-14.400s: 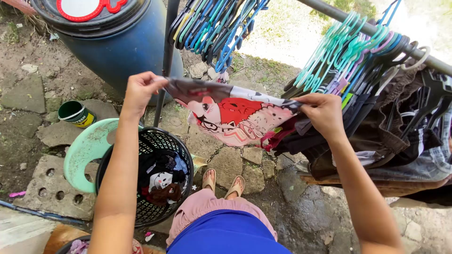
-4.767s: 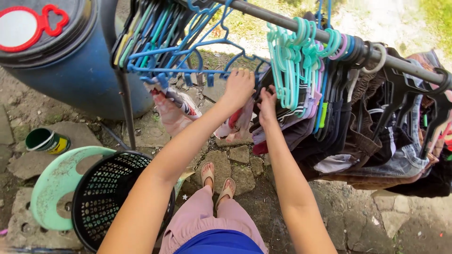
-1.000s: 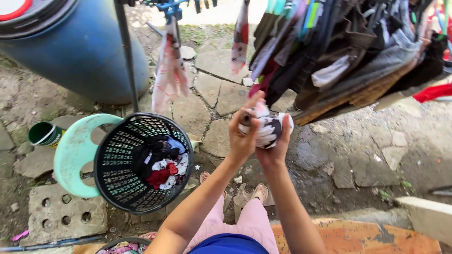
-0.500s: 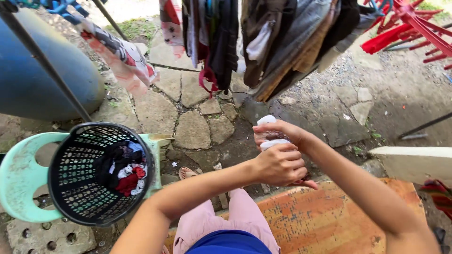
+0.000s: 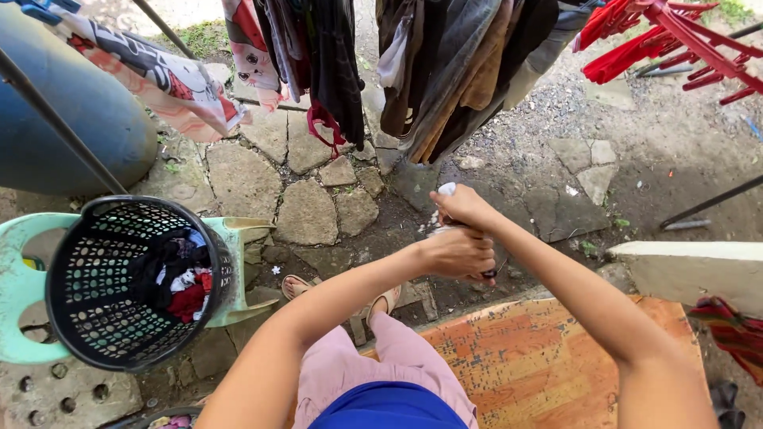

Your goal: Hanging laundry on hangers and placing them on a drying rack outdoors.

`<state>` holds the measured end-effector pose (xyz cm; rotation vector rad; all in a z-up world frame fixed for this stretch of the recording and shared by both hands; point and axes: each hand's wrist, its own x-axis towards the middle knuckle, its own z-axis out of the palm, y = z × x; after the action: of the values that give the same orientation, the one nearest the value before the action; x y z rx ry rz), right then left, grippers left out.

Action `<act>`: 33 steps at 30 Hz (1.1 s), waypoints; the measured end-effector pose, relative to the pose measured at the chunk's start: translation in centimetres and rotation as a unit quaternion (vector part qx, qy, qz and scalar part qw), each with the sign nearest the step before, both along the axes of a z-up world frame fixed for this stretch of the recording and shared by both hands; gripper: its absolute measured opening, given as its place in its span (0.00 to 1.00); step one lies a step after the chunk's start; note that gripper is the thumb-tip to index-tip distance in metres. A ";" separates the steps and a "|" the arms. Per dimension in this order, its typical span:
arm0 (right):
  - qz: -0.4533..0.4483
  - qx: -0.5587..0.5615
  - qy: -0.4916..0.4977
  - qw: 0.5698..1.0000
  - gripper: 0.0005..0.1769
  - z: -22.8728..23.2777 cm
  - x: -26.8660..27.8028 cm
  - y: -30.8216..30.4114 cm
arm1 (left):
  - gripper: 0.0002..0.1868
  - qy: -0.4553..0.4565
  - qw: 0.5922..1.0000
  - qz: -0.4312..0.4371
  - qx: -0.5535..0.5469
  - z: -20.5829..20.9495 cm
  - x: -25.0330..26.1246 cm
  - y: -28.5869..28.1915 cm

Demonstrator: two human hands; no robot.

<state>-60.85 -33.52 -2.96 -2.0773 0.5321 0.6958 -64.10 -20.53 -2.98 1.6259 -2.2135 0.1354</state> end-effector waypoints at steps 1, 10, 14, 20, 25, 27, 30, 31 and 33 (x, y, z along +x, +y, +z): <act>0.004 -0.001 -0.001 1.000 0.27 -1.1 0.2 -1.2 | 0.26 -0.001 1.000 0.004 -0.001 1.0 0.7 1.4; -0.234 0.274 0.036 0.932 0.37 7.3 -0.3 1.3 | 0.25 0.495 0.735 0.377 -0.268 0.1 8.0 14.2; 0.012 0.101 -0.279 0.955 0.38 10.0 -0.2 0.8 | 0.30 0.605 0.538 0.531 -0.252 -4.2 13.4 23.4; -0.218 0.388 -0.248 0.860 0.40 7.0 3.8 -9.9 | 0.29 0.572 0.379 0.651 -0.324 -10.9 19.3 42.0; -0.362 0.229 -0.317 0.846 0.37 6.9 5.0 -19.0 | 0.30 0.480 0.335 0.694 -0.418 -10.5 15.4 56.1; -0.260 0.251 -0.401 0.842 0.38 6.9 5.4 -19.9 | 0.25 0.497 0.237 0.759 -0.348 -6.5 12.8 58.2; -0.159 0.199 -0.379 0.890 0.42 9.0 6.6 -15.5 | 0.28 0.534 0.249 0.704 -0.398 -5.6 11.4 61.4; -0.154 0.202 -0.375 0.891 0.42 10.2 7.1 -12.2 | 0.28 0.531 0.243 0.706 -0.399 -6.1 11.7 62.4; -0.067 0.140 -0.279 0.948 0.46 12.8 8.1 -5.6 | 0.21 0.550 0.292 0.682 -0.383 -7.1 12.3 64.5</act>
<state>-52.70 -39.07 9.81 -1.8350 0.2285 0.0776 -51.84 43.94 -10.11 1.4809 0.6524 0.2924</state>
